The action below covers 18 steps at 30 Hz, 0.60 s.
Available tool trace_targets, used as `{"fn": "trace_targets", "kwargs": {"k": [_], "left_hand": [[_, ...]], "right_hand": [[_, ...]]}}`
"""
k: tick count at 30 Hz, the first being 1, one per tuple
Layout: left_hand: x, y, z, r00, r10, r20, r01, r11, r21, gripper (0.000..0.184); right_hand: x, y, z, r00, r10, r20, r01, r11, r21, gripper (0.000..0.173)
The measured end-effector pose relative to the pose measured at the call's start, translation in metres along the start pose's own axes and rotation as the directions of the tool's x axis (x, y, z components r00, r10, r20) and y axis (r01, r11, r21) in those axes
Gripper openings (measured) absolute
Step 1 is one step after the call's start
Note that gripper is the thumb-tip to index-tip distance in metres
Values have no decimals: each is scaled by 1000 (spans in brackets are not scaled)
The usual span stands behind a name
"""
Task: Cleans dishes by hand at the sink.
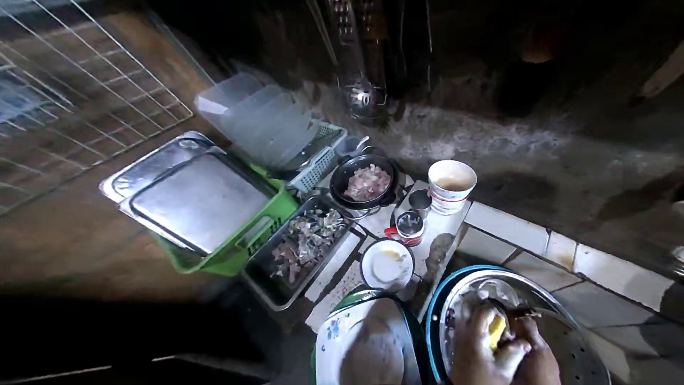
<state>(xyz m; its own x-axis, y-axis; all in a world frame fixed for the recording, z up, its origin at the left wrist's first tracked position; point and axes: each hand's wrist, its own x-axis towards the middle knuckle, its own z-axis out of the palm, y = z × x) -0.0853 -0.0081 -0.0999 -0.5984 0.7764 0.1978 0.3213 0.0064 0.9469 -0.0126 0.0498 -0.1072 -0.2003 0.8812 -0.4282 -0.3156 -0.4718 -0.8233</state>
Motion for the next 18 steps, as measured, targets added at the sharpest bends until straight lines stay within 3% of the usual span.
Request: {"fn": "trace_targets", "kwargs": {"k": [1,3,7,8,9,10,11,12,13,15,17,18], "left_hand": [[14,-15,-7,983,174,-56,-168,982,88,37],[48,-24,-18,888,454,-73,-426,872,242,21],[79,0,-39,800,564,206,-600,739,307,24],[82,4,-44,830,502,243,-556,782,284,26],[87,8,-48,895,363,258,-420,880,220,28],[91,13,-52,960,132,247,-163,981,110,28],[97,14,-54,974,-123,191,135,989,-52,26],[104,13,-55,931,-350,101,364,890,-275,21],[112,7,-56,855,-519,19,456,732,-507,15],[114,-11,-64,710,-697,-96,400,512,-761,18],[103,-17,-71,633,-748,-201,349,508,-788,16],[91,-17,-73,645,-734,-214,354,535,-768,17]], "right_hand": [[-5,1,6,998,34,52,-35,999,22,37],[-18,3,22,993,42,112,-47,998,44,30],[-29,7,28,969,-113,221,154,972,-176,36],[-28,7,26,952,-131,276,210,938,-276,32],[-26,6,25,931,-130,342,263,887,-379,24],[-24,4,26,907,-110,407,309,831,-463,13],[-21,-3,29,882,-88,464,356,769,-531,8],[-15,-9,33,853,-78,516,415,700,-581,16],[-4,-11,35,824,-93,559,490,613,-620,22],[29,2,38,722,-260,641,690,336,-641,21],[75,13,47,590,-375,715,787,67,-613,15],[95,11,55,570,-358,740,789,-11,-614,15]]}}
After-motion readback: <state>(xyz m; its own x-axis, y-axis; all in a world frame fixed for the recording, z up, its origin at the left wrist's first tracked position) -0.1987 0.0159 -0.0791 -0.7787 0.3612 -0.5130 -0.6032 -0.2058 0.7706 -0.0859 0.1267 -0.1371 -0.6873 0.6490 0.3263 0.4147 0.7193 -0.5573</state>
